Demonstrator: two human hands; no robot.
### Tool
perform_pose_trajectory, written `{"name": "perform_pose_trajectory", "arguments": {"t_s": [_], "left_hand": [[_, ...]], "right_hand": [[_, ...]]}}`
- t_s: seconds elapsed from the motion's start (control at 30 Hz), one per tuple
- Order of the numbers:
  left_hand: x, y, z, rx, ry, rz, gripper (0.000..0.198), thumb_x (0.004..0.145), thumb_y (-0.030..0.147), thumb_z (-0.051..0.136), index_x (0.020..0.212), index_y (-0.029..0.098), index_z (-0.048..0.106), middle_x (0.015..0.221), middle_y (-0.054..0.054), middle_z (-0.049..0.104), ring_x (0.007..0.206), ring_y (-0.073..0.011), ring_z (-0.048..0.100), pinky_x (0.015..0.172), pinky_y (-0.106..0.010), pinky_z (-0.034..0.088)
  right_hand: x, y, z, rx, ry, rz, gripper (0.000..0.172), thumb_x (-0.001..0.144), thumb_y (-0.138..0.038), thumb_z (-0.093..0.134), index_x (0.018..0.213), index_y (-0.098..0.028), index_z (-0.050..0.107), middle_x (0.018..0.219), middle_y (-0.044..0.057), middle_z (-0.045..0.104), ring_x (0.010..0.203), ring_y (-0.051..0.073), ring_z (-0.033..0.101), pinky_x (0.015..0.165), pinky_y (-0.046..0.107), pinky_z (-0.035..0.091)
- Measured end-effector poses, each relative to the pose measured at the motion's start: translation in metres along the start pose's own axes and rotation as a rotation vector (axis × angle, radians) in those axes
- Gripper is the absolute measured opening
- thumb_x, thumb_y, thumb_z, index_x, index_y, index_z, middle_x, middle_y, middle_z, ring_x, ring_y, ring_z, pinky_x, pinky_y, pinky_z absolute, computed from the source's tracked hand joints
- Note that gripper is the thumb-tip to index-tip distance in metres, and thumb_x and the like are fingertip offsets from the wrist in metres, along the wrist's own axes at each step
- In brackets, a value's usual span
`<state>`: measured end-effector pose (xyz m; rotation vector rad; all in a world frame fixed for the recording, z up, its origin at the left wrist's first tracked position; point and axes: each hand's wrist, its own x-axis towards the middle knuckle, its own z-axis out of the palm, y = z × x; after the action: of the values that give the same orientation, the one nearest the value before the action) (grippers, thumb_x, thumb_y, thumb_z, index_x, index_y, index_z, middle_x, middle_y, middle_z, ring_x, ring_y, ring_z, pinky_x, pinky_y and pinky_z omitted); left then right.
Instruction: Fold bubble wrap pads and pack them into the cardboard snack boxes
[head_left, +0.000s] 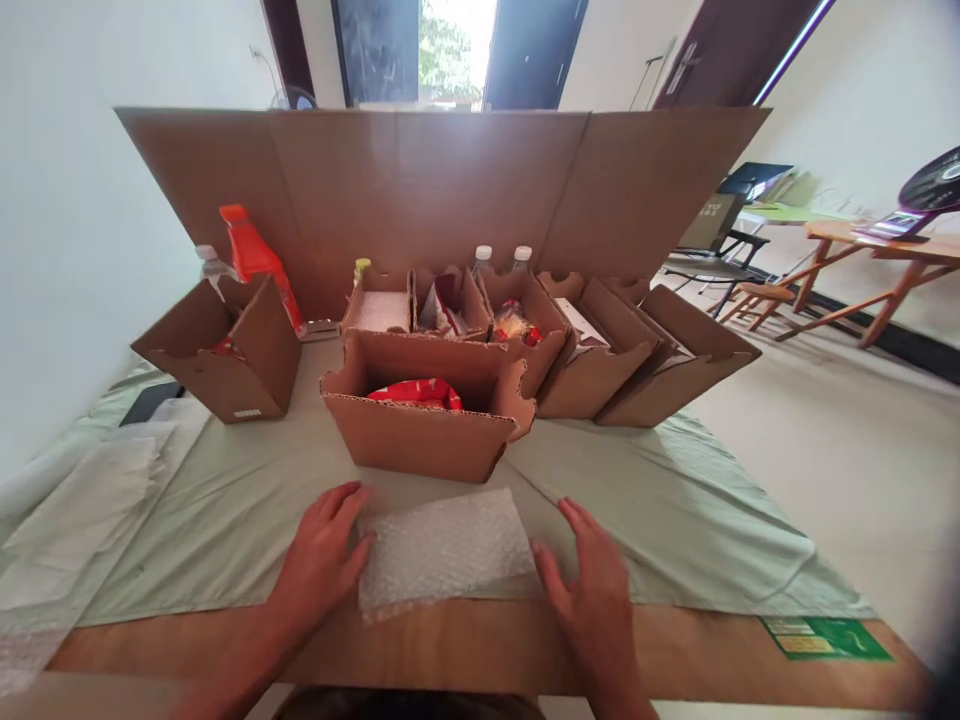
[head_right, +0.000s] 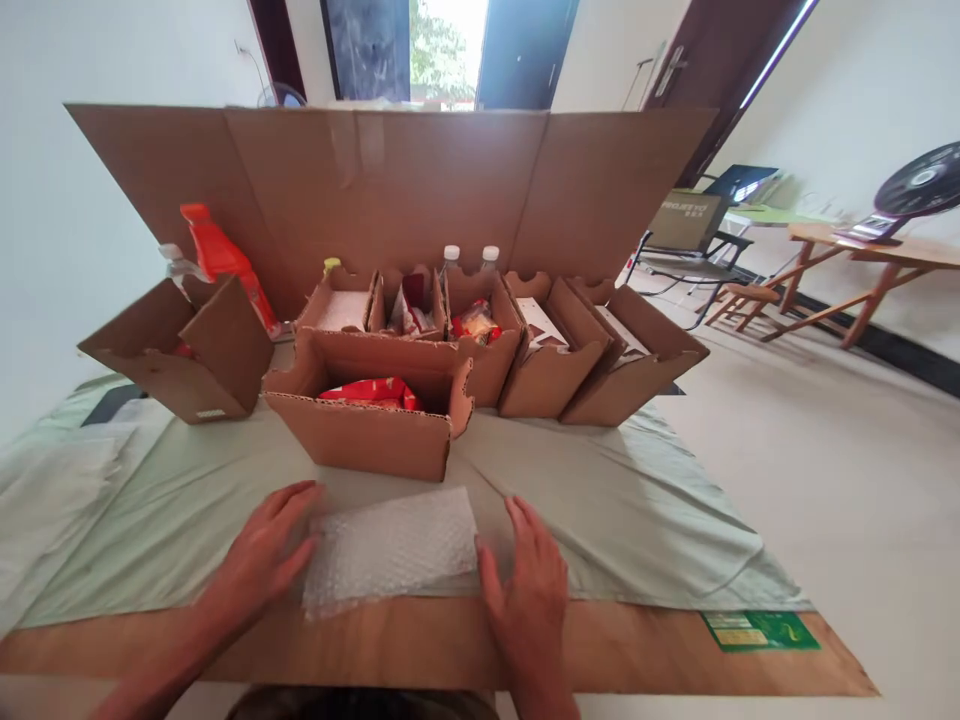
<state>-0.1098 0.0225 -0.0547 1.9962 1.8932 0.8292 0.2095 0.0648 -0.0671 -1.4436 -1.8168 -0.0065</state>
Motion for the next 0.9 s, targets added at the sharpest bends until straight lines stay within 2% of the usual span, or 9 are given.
{"name": "perform_pose_trajectory", "arguments": {"t_s": [0.1, 0.23, 0.3, 0.43, 0.53, 0.63, 0.7, 0.8, 0.9], "left_hand": [[-0.015, 0.019, 0.015, 0.158, 0.124, 0.253, 0.052, 0.096, 0.024, 0.050, 0.148, 0.020, 0.048, 0.155, -0.018, 0.048, 0.143, -0.0337, 0.046, 0.111, -0.052, 0.045], [-0.023, 0.023, 0.042, 0.286, -0.024, 0.426, 0.062, 0.094, 0.029, 0.055, 0.154, 0.018, 0.042, 0.159, -0.016, 0.045, 0.147, -0.0346, 0.041, 0.117, -0.055, 0.038], [-0.026, 0.006, 0.046, 0.335, -0.061, 0.449, 0.063, 0.095, 0.035, 0.055, 0.155, 0.020, 0.042, 0.160, -0.014, 0.045, 0.148, -0.0338, 0.041, 0.120, -0.054, 0.034], [-0.031, -0.034, 0.040, 0.297, -0.029, 0.538, 0.056, 0.101, 0.041, 0.045, 0.154, 0.026, 0.044, 0.163, -0.009, 0.041, 0.151, -0.0283, 0.037, 0.120, -0.045, 0.037], [-0.027, -0.043, 0.035, 0.259, 0.126, 0.466, 0.047, 0.099, 0.035, 0.048, 0.145, 0.025, 0.053, 0.156, -0.009, 0.051, 0.146, -0.0261, 0.044, 0.113, -0.038, 0.047], [-0.012, -0.033, 0.035, 0.331, 0.225, 0.366, 0.042, 0.093, 0.032, 0.059, 0.133, 0.023, 0.062, 0.144, -0.015, 0.060, 0.136, -0.0328, 0.054, 0.100, -0.045, 0.057], [-0.003, -0.025, 0.035, 0.366, 0.234, 0.351, 0.031, 0.089, 0.031, 0.062, 0.118, 0.022, 0.069, 0.140, -0.018, 0.062, 0.130, -0.0372, 0.058, 0.092, -0.051, 0.060], [0.001, -0.017, 0.035, 0.300, 0.216, 0.278, 0.010, 0.087, 0.026, 0.060, 0.087, 0.022, 0.070, 0.139, -0.019, 0.062, 0.130, -0.0394, 0.057, 0.091, -0.054, 0.059], [-0.010, -0.013, 0.032, 0.112, 0.097, 0.142, 0.013, 0.091, 0.026, 0.057, 0.082, 0.025, 0.067, 0.114, -0.013, 0.074, 0.108, -0.0300, 0.071, 0.086, -0.041, 0.061]], "right_hand": [[0.000, -0.025, 0.012, 0.006, -0.084, -0.205, 0.042, 0.099, -0.023, 0.050, 0.140, -0.021, 0.055, 0.139, 0.016, 0.063, 0.125, 0.030, 0.061, 0.098, 0.049, 0.052], [-0.002, -0.058, 0.040, 0.031, -0.358, -0.395, 0.047, 0.088, -0.010, 0.051, 0.132, -0.019, 0.063, 0.138, 0.014, 0.066, 0.127, 0.032, 0.061, 0.096, 0.050, 0.053], [-0.004, -0.046, 0.042, -0.035, -0.378, -0.433, 0.042, 0.089, -0.016, 0.054, 0.129, -0.019, 0.066, 0.137, 0.013, 0.067, 0.125, 0.033, 0.063, 0.095, 0.052, 0.053], [-0.002, 0.017, 0.019, -0.170, -0.229, -0.400, 0.034, 0.098, -0.030, 0.051, 0.128, -0.023, 0.067, 0.132, 0.009, 0.071, 0.117, 0.030, 0.067, 0.089, 0.046, 0.053], [0.006, 0.046, 0.009, -0.207, -0.147, -0.314, 0.031, 0.101, -0.034, 0.048, 0.122, -0.023, 0.068, 0.126, 0.009, 0.073, 0.116, 0.030, 0.067, 0.087, 0.044, 0.051], [0.018, 0.042, 0.021, -0.231, -0.116, -0.292, 0.034, 0.101, -0.036, 0.047, 0.123, -0.021, 0.067, 0.127, 0.011, 0.072, 0.117, 0.032, 0.065, 0.088, 0.046, 0.050], [0.023, 0.031, 0.036, -0.245, -0.113, -0.294, 0.034, 0.100, -0.038, 0.048, 0.120, -0.019, 0.067, 0.127, 0.014, 0.071, 0.114, 0.034, 0.065, 0.086, 0.048, 0.049], [0.026, 0.018, 0.047, -0.198, -0.147, -0.300, 0.022, 0.099, -0.032, 0.050, 0.100, -0.019, 0.068, 0.128, 0.015, 0.070, 0.115, 0.035, 0.064, 0.087, 0.049, 0.048], [0.025, 0.012, 0.037, -0.086, -0.160, -0.287, 0.017, 0.098, -0.023, 0.049, 0.087, -0.022, 0.062, 0.126, 0.012, 0.071, 0.117, 0.031, 0.063, 0.089, 0.045, 0.047]]}}
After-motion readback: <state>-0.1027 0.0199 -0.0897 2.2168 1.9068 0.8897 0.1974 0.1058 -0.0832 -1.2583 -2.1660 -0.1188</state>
